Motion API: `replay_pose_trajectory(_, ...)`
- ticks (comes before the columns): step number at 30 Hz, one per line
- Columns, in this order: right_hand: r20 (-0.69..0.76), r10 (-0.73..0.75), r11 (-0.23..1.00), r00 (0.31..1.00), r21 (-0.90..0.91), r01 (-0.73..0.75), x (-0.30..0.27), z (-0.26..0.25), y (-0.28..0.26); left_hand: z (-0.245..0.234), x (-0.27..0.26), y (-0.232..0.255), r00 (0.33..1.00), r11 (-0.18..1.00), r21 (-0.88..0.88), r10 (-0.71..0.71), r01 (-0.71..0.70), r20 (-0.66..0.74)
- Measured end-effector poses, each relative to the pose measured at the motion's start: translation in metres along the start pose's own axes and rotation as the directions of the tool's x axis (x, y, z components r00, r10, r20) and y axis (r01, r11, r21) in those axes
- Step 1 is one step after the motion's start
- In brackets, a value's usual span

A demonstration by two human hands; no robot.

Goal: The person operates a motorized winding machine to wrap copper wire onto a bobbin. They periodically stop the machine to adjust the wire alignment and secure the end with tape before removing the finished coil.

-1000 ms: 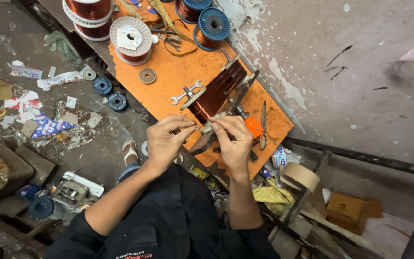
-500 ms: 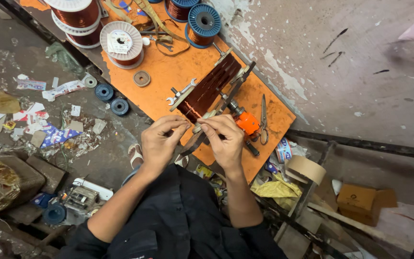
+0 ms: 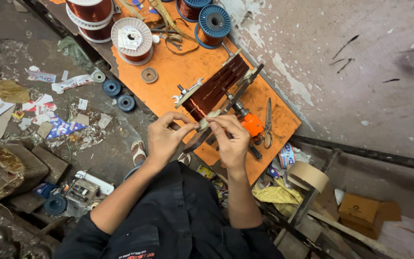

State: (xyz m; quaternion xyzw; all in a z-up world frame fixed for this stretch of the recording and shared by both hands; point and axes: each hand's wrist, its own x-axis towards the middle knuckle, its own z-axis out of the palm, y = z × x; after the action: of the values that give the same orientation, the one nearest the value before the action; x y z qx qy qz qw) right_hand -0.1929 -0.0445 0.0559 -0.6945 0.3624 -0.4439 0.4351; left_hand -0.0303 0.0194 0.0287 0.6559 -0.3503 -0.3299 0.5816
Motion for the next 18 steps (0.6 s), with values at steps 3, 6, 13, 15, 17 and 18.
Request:
replay_pose_trajectory(3, -0.059, 0.105, 0.967, 0.993, 0.239, -0.088, -0.01, -0.007, 0.025, 0.007, 0.002, -0.027, 0.967, 0.958, 0.134, -0.251, 0.253, -0.027)
replay_pose_trajectory(6, -0.156, 0.151, 0.879, 0.976, 0.473, -0.061, -0.028, -0.017, 0.055, 0.014, 0.001, -0.06, 0.994, 0.972, -0.223, -0.092, 0.079, -0.053)
replay_pose_trajectory(13, -0.211, 0.461, 0.619, 0.862, 0.772, -0.143, -0.083, -0.016, 0.111, 0.028, -0.019, -0.1, 0.939, 0.97, -0.152, -0.132, 0.188, 0.317)
replay_pose_trajectory(15, -0.189, 0.559, 0.621, 0.807, 0.74, -0.257, -0.094, -0.004, 0.122, 0.039, -0.029, -0.104, 0.786, 0.929, 0.052, -0.34, 0.368, 0.516)
replay_pose_trajectory(17, -0.151, 0.61, 0.62, 0.778, 0.703, -0.349, -0.1, 0.006, 0.133, 0.057, -0.029, -0.11, 0.793, 0.939, -0.253, -0.033, 0.233, 0.609)
replay_pose_trajectory(18, -0.128, 0.647, 0.579, 0.752, 0.725, -0.374, -0.102, 0.009, 0.138, 0.065, -0.028, -0.117, 0.774, 0.899, -0.4, 0.126, 0.175, 0.621)
